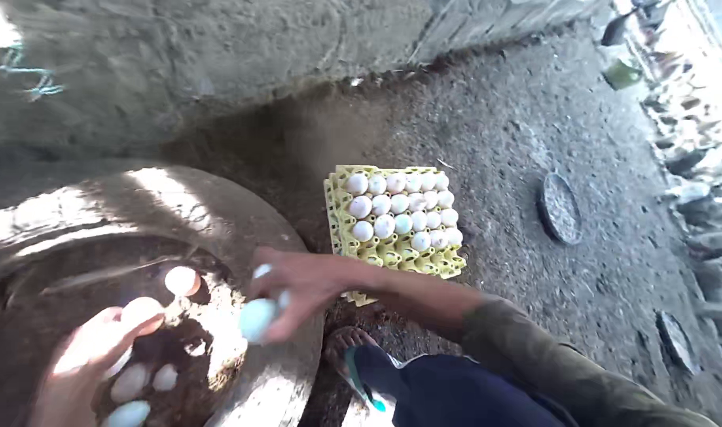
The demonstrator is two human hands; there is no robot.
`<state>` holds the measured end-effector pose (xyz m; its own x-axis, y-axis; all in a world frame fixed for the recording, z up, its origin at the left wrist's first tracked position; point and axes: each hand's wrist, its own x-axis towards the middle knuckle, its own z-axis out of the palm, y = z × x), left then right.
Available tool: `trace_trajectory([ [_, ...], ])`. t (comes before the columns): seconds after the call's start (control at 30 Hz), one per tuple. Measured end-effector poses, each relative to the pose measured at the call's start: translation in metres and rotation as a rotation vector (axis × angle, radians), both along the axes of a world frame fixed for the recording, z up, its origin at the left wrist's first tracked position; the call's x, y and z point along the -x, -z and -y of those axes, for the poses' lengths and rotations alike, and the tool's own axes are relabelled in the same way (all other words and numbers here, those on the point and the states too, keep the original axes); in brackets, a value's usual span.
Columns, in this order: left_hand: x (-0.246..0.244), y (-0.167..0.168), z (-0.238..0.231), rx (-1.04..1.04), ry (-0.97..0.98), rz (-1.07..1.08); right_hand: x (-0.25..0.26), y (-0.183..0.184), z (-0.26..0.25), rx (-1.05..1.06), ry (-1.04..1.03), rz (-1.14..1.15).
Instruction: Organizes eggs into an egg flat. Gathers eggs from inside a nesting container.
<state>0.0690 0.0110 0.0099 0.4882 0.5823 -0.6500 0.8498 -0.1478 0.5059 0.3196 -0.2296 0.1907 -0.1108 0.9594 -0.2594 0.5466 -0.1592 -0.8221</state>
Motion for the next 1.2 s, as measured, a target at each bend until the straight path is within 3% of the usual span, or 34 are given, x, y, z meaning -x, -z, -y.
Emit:
trace_trajectory([
  [0.1, 0.012, -0.043, 0.012, 0.083, 0.011, 0.164, -0.064, -0.03, 0.101, -0.007, 0.285, 0.083],
  [0.17, 0.008, -0.067, 0.023, 0.062, 0.141, 0.276, -0.099, -0.033, 0.162, 0.062, 0.459, 0.258],
  [0.3, -0.077, -0.128, 0.103, -0.162, 0.434, 0.509, -0.125, -0.01, 0.22, 0.251, 0.706, 0.507],
  [0.43, -0.155, -0.134, 0.186, -0.324, 0.653, 0.706, -0.11, 0.017, 0.218, 0.416, 0.735, 0.533],
  [0.57, -0.201, -0.123, 0.238, -0.476, 0.848, 0.816, -0.095, 0.02, 0.21, 0.533, 0.809, 0.552],
  [0.73, -0.233, -0.12, 0.282, -0.613, 0.975, 0.689, -0.086, 0.006, 0.237, 0.278, 0.946, 0.534],
  [0.8, -0.233, -0.119, 0.287, -0.553, 1.008, 0.589, -0.083, -0.001, 0.244, 0.126, 0.987, 0.493],
  [0.9, -0.217, -0.117, 0.271, -0.483, 0.87, 0.662, -0.074, -0.004, 0.229, 0.038, 0.982, 0.322],
  [1.07, -0.186, -0.127, 0.233, -0.332, 0.644, 0.627, -0.051, 0.014, 0.174, 0.133, 0.804, 0.234],
  [1.2, -0.174, -0.125, 0.235, -0.3, 0.736, 0.656, -0.053, 0.03, 0.163, 0.152, 0.672, 0.315],
])
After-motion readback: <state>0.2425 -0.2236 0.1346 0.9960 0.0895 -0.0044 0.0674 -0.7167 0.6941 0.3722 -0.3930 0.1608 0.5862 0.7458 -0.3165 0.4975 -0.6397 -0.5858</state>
